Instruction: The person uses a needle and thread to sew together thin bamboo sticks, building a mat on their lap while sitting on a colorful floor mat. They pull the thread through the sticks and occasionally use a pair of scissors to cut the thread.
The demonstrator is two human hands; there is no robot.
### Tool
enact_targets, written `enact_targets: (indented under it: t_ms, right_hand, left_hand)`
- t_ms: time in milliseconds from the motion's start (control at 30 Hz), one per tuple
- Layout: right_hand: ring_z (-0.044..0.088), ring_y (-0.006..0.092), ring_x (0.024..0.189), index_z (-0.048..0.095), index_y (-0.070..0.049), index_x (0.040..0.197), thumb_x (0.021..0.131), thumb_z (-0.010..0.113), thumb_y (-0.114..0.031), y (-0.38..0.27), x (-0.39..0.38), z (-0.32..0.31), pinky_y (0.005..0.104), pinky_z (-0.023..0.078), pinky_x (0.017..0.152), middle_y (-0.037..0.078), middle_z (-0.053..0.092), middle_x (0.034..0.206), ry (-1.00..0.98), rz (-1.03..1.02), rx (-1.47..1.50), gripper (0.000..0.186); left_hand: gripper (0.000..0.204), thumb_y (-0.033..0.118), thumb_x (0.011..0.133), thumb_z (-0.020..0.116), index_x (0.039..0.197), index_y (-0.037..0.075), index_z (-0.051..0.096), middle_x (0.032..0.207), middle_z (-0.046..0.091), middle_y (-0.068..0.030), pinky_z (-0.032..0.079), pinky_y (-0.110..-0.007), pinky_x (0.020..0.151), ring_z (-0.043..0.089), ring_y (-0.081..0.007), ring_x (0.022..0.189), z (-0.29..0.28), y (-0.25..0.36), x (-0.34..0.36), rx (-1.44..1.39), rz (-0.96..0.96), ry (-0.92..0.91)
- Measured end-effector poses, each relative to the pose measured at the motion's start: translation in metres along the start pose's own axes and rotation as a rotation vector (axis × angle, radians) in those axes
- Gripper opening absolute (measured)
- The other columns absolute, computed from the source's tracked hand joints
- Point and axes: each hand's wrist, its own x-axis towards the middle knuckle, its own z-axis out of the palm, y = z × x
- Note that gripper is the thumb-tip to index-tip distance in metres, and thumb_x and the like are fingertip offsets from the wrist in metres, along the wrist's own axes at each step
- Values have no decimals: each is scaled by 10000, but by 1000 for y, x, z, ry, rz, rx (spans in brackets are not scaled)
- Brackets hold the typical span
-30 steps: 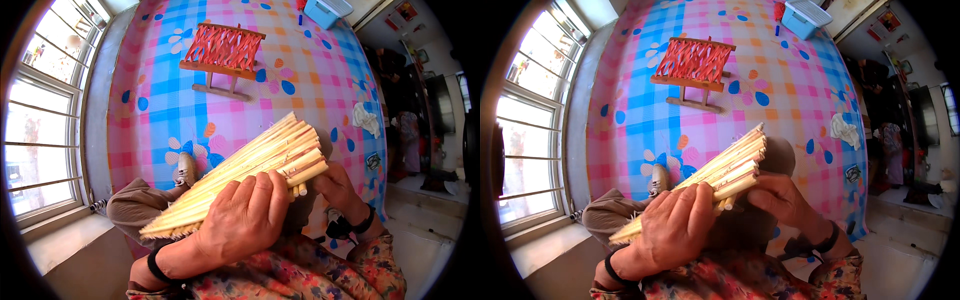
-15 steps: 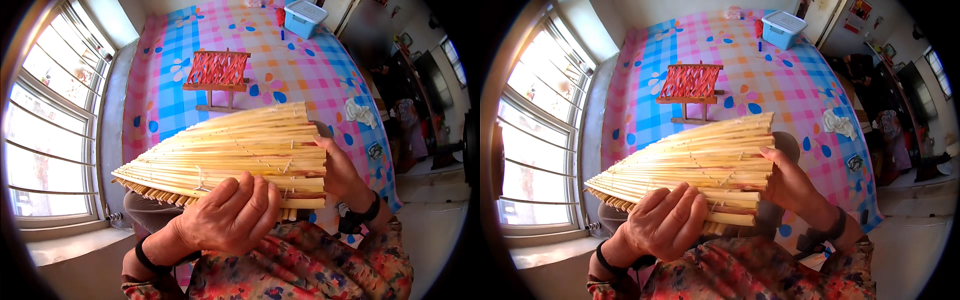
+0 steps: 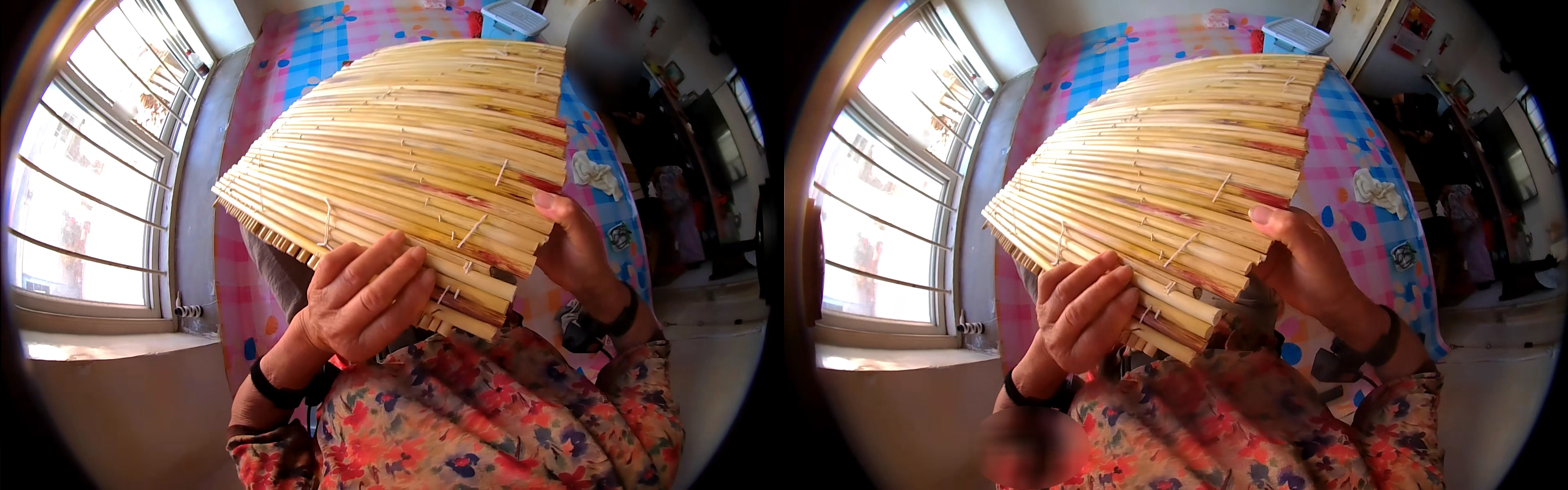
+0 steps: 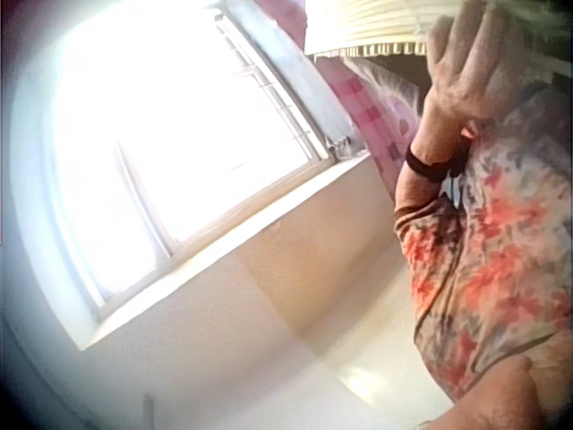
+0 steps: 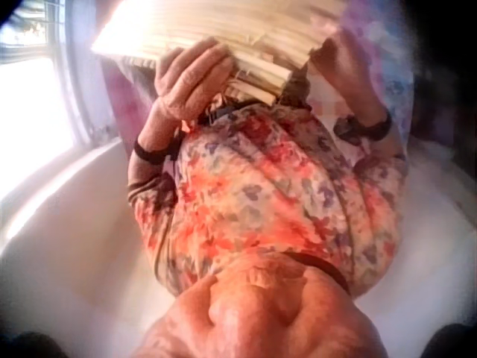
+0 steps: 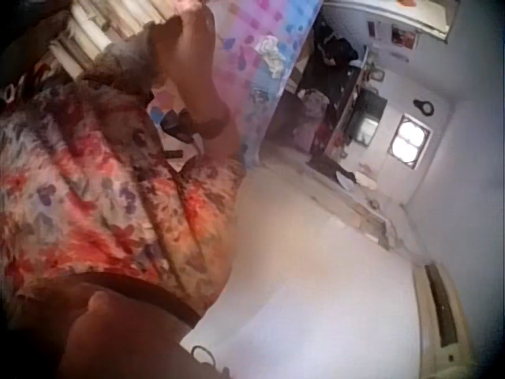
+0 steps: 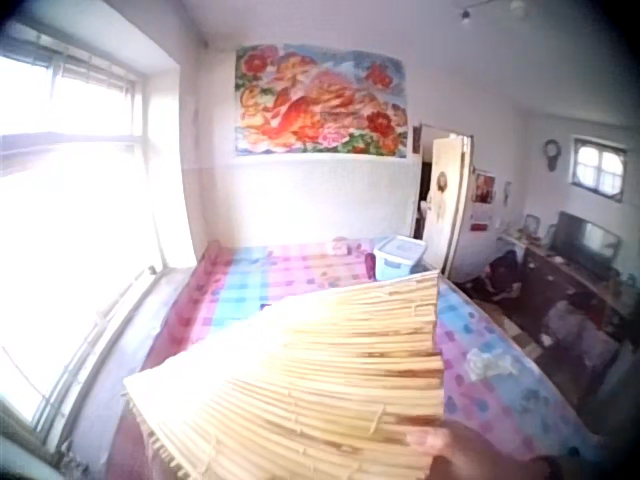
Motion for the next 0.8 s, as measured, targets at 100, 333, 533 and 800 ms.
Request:
enact_targets:
  t_ms: [100,333,533,800]
  right_hand:
    - [560,243,1170,410,58,1353,942,466,-184,-2,-2,8,382,460,982,154,544,1290,-58,-8,-105,480]
    - [547,246,1190,435,78,1329,935,475,-188,3,6,18,373,449,991,177,551,1276,-40,-112,-253,477]
    - [563,238,1169,441,75,1325,937,477,-203,8,39,4,376,470,966,164,550,1284,-29,-61,-148,479]
    - [496,250,1248,365,0,1401,945,470,-239,38,131,-29,398,420,1044,123,490,1368,-34,-125,-6,525]
  left_hand:
    - [268,113,787,645,1036,19,677,1114,658,-126,464,-345,811,637,-267,1047,5,2,-18,-59,-105,49]
    - [280,118,798,640,1062,29,668,1134,656,-128,459,-353,835,622,-283,1079,17,3,-32,-69,-174,109]
    - [306,103,751,665,1042,11,650,1137,651,-136,460,-384,874,617,-285,1087,24,-15,-27,-55,-247,114]
    - [462,35,724,677,1178,21,592,1298,539,-151,257,-530,1113,525,-314,1221,40,-78,-9,70,-391,-70]
